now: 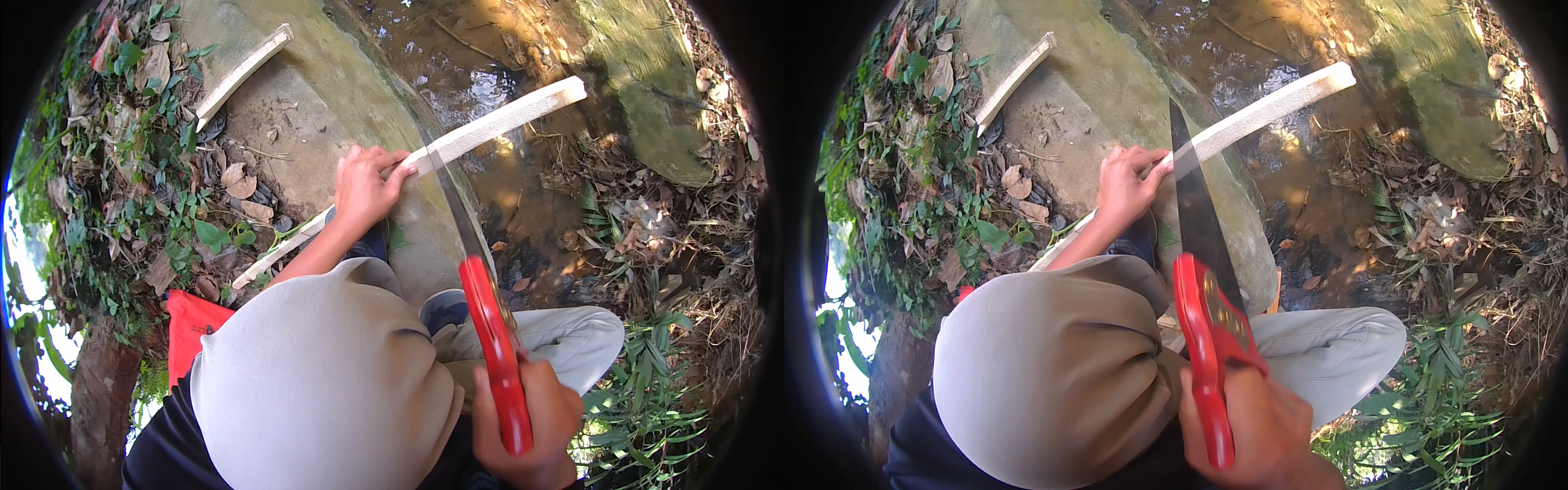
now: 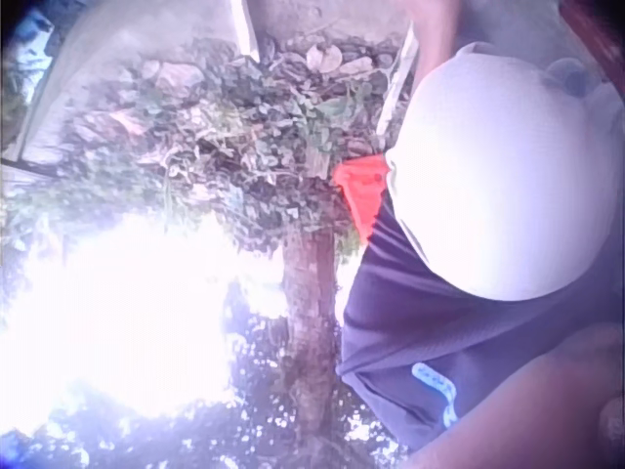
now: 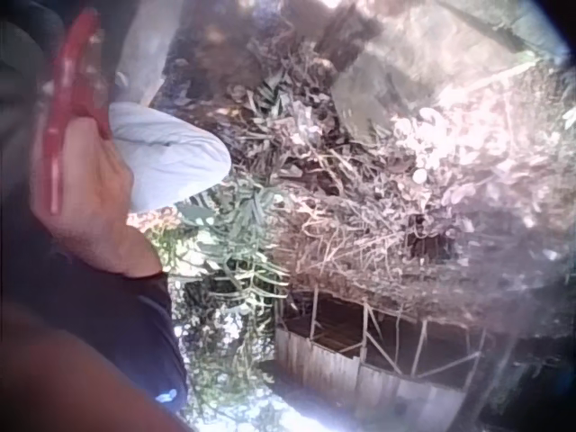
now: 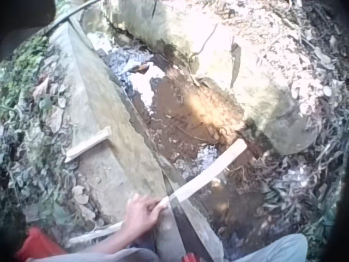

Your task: The person uses a red hand saw to cut a long, thin piece of light-colored wood into smaller segments. The person is crouching beside a concrete drainage ditch in an outdoor area with vegetation. After cutting several pieces, the person stands up and walks along the edge of the ditch.

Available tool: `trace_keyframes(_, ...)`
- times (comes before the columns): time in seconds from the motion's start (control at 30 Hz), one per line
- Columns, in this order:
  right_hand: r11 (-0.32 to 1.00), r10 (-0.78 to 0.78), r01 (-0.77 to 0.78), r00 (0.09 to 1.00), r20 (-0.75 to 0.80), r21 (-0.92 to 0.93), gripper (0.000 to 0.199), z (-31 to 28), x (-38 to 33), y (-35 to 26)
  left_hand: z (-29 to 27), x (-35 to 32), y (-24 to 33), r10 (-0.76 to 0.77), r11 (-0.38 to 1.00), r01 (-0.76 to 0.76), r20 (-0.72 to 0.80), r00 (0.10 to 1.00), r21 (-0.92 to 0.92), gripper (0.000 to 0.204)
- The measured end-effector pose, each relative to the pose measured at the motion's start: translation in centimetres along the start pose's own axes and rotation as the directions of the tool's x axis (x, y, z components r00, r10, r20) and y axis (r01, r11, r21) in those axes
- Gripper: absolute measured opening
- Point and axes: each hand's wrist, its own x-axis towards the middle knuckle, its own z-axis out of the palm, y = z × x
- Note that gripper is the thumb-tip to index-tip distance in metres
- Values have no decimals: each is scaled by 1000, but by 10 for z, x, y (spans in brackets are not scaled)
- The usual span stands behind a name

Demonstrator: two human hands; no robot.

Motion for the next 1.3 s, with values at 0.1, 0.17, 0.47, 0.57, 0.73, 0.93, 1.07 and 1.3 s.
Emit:
trace_keyframes(0.1,997,-68,70,990,123,-11,24,48,50,38,0,-4,-3,-8,1000,8,-12,1000,8,25)
trace_keyframes(0.17,999,-33,35,993,113,-18,22,24,35,18,0,-5,-5,-9,1000,9,-10,1000,-12,24)
trace_keyframes(0.47,997,-35,32,999,39,65,22,43,46,23,3,-2,-5,-29,999,29,-6,1000,-29,24)
trace_keyframes(0.57,997,73,-74,996,45,26,21,-15,-2,-16,-2,0,1,-76,995,79,41,996,-57,24)
trace_keyframes(0.73,994,61,-67,995,84,80,18,21,38,3,1,-1,-4,-107,993,109,44,993,-49,26)
trace_keyframes(0.93,1000,11,-13,998,64,20,19,24,31,18,-2,-6,3,-117,990,117,7,993,-76,25)
trace_keyframes(1.07,996,40,-39,999,-4,74,20,34,49,6,-1,-3,4,-76,997,76,-18,997,-17,25)
trace_keyframes(1.3,991,-79,86,994,-75,99,20,48,23,49,-1,-7,0,23,1000,-22,-107,994,10,19)
